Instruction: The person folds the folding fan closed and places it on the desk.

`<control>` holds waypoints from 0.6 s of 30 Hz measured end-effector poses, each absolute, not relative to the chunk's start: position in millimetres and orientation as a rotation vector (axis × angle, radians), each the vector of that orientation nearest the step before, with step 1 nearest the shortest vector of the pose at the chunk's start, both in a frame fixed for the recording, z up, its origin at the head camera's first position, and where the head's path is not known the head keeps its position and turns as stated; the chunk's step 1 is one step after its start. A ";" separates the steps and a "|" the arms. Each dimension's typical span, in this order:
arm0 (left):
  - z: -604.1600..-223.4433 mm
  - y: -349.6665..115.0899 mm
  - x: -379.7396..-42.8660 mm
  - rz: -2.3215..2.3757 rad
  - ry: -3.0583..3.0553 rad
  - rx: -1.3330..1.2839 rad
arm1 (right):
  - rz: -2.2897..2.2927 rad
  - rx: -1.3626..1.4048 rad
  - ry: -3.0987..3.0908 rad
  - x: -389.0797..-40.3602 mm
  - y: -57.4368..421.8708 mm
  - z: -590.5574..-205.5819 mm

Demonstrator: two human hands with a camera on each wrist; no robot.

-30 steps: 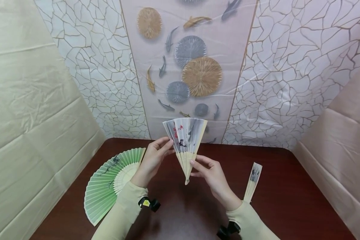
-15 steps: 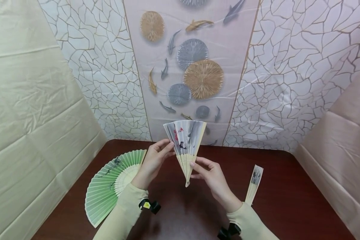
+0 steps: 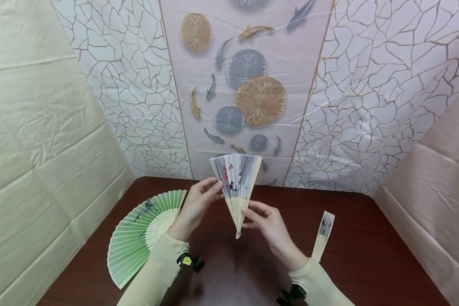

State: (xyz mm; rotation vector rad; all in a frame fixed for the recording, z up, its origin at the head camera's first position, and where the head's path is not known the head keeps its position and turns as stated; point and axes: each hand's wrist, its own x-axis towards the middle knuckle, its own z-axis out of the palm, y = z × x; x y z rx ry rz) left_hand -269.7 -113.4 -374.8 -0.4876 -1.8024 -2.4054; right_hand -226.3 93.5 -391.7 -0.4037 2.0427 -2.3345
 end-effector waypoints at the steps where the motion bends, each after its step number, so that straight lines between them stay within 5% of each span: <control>1: -374.6 -112.9 -269.6 -2.407 -1.800 -0.488 | -2.334 -0.407 2.044 -226.0 93.5 -391.8; 18: -372.6 -105.5 -269.0 -2.414 -1.840 -0.468 | -2.307 -0.393 2.036 -228.0 95.6 -395.2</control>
